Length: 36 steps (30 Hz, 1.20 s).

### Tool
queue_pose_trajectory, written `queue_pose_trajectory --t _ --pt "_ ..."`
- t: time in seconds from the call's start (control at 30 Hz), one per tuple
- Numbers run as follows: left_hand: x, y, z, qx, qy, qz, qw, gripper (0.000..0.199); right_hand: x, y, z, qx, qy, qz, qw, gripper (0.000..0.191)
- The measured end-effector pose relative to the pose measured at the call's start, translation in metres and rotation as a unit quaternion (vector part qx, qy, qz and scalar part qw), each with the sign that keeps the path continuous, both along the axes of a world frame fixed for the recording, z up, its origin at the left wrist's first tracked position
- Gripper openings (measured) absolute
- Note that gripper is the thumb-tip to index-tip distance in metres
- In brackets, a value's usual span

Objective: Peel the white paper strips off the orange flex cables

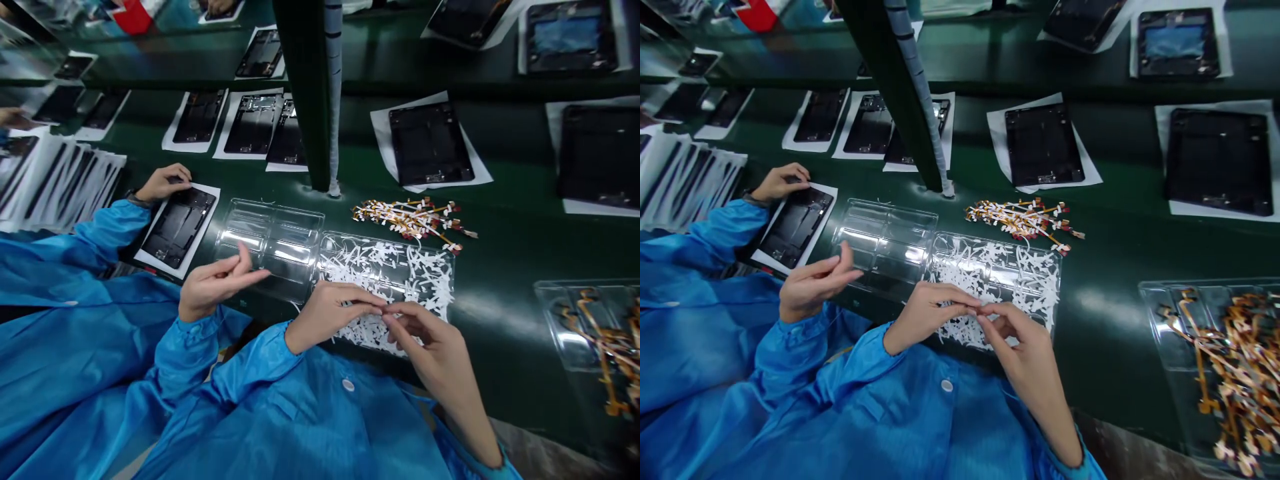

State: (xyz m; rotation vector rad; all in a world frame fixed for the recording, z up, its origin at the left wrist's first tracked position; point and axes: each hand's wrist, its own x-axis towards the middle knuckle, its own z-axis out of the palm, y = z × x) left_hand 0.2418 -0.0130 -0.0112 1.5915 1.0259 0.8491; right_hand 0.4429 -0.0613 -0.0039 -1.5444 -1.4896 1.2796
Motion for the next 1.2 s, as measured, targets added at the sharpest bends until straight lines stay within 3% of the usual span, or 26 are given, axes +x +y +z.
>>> queue_pose_trajectory --t 0.13,0.27,0.37,0.5,0.6,0.77,1.03,1.2 --pt "0.002 0.001 -0.003 0.075 0.031 0.0 0.997 0.021 -0.004 0.004 0.0 0.049 -0.019 -0.014 0.998 0.019" --pt "0.004 0.001 -0.006 0.057 0.022 0.0 0.998 0.02 -0.004 0.006 0.001 0.072 -0.028 -0.011 0.997 0.019" --pt "0.009 -0.001 -0.008 0.062 0.024 0.057 0.996 0.013 -0.004 0.005 -0.002 0.076 -0.037 -0.034 0.996 0.021" --pt "0.016 -0.006 -0.006 0.163 0.055 0.14 0.975 0.009 -0.006 0.002 -0.009 0.043 -0.01 -0.109 0.993 0.023" --pt "0.021 -0.01 -0.007 0.21 0.076 0.126 0.967 0.009 -0.009 0.001 -0.011 0.036 0.02 -0.118 0.992 0.023" --pt "0.02 -0.013 -0.008 0.226 0.119 0.116 0.96 0.01 -0.016 0.003 -0.008 0.078 0.001 -0.08 0.994 0.02" --pt "0.005 -0.017 -0.008 0.308 0.244 0.102 0.914 0.01 -0.039 0.002 -0.006 0.13 -0.074 -0.054 0.987 0.022" --pt "0.01 -0.013 -0.017 0.28 0.235 0.093 0.926 0.007 -0.033 0.0 -0.008 0.123 -0.071 -0.057 0.988 0.023"
